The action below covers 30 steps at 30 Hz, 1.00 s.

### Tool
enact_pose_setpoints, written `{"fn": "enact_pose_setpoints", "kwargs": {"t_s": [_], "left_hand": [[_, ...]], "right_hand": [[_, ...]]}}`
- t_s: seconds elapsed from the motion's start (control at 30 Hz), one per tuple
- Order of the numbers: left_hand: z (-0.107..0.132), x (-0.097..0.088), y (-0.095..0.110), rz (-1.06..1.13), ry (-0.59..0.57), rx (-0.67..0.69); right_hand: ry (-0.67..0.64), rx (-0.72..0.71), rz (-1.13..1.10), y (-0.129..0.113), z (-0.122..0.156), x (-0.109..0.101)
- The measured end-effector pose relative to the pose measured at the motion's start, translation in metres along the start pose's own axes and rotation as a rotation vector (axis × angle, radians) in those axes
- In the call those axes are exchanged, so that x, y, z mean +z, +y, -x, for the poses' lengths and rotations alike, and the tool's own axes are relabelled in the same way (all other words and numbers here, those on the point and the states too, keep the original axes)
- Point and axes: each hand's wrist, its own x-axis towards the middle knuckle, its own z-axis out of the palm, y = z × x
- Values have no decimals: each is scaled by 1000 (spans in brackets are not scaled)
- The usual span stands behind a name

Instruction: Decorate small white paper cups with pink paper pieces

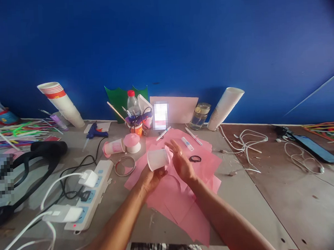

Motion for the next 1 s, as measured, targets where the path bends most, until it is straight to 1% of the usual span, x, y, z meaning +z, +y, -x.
{"fn": "enact_pose_setpoints", "kwargs": {"t_s": [0.07, 0.17, 0.27, 0.33, 0.4, 0.43, 0.57, 0.63, 0.67, 0.7, 0.77, 0.83, 0.87, 0.93, 1.0], "left_hand": [[0, -1, 0, 26, -12, 2], [0, 0, 1, 33, -68, -10], [1, 3, 2, 30, -116, -35], [2, 5, 1, 33, -144, -33], [1, 6, 2, 24, -160, -21], [0, 6, 3, 10, -150, -5], [-4, 2, 9, -18, -20, 165], [-5, 0, 15, 19, 7, 220], [-5, 0, 17, 42, 4, 223], [-4, -1, 20, 60, -12, 212], [-1, 0, 23, 92, -87, 149], [3, 1, 24, 103, -170, 64], [5, 1, 23, 103, -194, 31], [7, 0, 21, 100, -190, 9], [7, -2, 18, 107, -167, 22]], "right_hand": [[-66, -15, 55, -1, 4, 2], [-137, -7, 130, -6, 9, 7], [-176, 55, 183, -13, 13, 14], [-184, 63, 223, -17, 15, 17], [-160, 24, 304, -19, 15, 16], [-135, -3, 368, -19, 14, 14], [-35, -159, 643, -12, 9, -1], [-16, -252, 731, -8, 7, -7], [-10, -289, 762, -7, 7, -9], [-8, -315, 784, -6, 6, -10], [-22, -337, 800, -7, 7, -10], [-48, -318, 791, -9, 8, -7], [-63, -295, 783, -11, 9, -5], [-86, -244, 765, -14, 11, 0], [-99, -207, 754, -15, 13, 5]]}}
